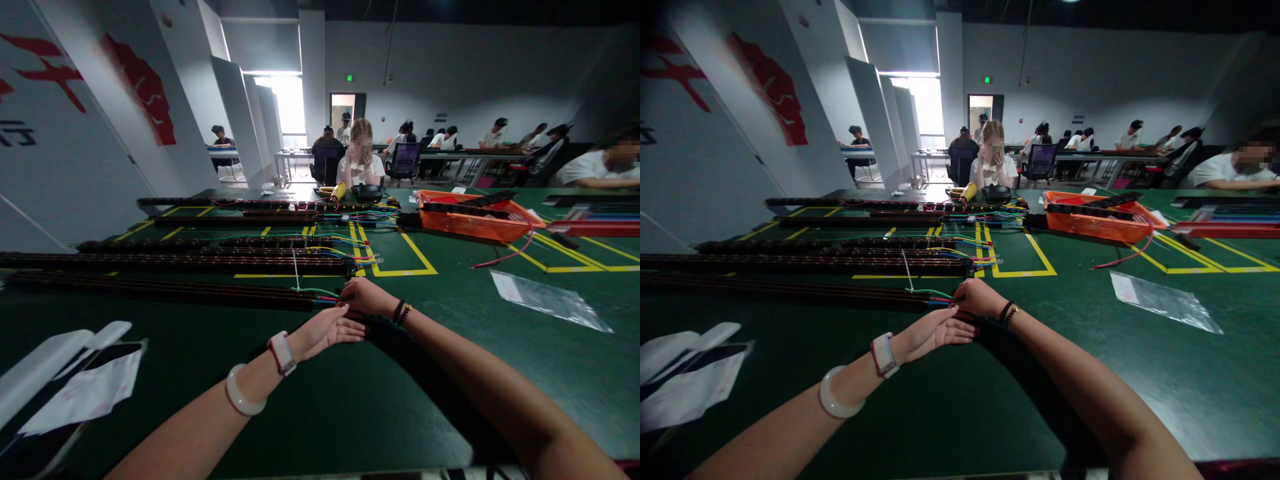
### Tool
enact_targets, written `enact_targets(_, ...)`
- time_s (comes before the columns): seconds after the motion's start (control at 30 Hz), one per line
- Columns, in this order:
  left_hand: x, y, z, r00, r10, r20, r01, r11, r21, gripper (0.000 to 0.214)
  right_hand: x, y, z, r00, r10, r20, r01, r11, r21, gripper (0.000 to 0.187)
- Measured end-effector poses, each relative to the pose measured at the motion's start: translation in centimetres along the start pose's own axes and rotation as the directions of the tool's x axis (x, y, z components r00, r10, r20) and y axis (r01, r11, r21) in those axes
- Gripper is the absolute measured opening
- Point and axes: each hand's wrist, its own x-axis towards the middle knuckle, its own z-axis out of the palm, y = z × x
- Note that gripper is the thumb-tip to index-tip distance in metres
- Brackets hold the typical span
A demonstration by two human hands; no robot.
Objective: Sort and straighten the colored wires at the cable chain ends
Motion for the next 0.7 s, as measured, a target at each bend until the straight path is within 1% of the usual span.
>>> enact_targets(0.1, 0.2, -0.2, -0.1, 0.999, 0.031, -0.041, -0.039, 0.980, -0.194, 0.029, -0.5, -1.5, -0.2, 0.996, -0.016, -0.084, -0.005, 0.972, -0.235, 0.022)
enact_targets(0.2, 0.5, -0.5, -0.1, 0.988, 0.087, -0.125, -0.118, 0.957, -0.267, 0.024, -0.9, -2.7, -0.3, 0.996, -0.039, -0.077, 0.004, 0.915, -0.404, 0.028)
enact_targets(0.3, 0.9, -1.0, 0.3, 0.946, 0.193, -0.260, -0.265, 0.924, -0.277, 0.017, -1.1, -3.6, -0.3, 0.995, -0.097, -0.037, 0.060, 0.824, -0.563, 0.025)
enact_targets(0.37, 1.2, -1.2, 0.5, 0.913, 0.229, -0.338, -0.329, 0.903, -0.277, 0.017, -1.2, -4.0, -0.1, 0.990, -0.138, -0.007, 0.102, 0.765, -0.636, 0.022)
enact_targets(0.47, 1.6, -1.4, 0.7, 0.896, 0.225, -0.382, -0.344, 0.897, -0.278, 0.017, -1.5, -4.4, 0.7, 0.984, -0.172, 0.038, 0.152, 0.721, -0.677, 0.023)
enact_targets(0.53, 1.8, -1.4, 0.7, 0.888, 0.225, -0.401, -0.355, 0.890, -0.287, 0.018, -1.8, -4.6, 1.3, 0.986, -0.165, 0.028, 0.140, 0.720, -0.679, 0.025)
enact_targets(0.63, 1.9, -1.3, 0.6, 0.885, 0.221, -0.409, -0.361, 0.881, -0.305, 0.019, -2.4, -5.0, 1.4, 0.992, -0.118, -0.039, 0.064, 0.757, -0.651, 0.031)
enact_targets(0.7, 1.8, -1.3, 0.3, 0.899, 0.210, -0.383, -0.342, 0.884, -0.318, 0.019, -2.8, -5.3, 0.6, 0.994, -0.086, -0.060, 0.033, 0.798, -0.602, 0.036)
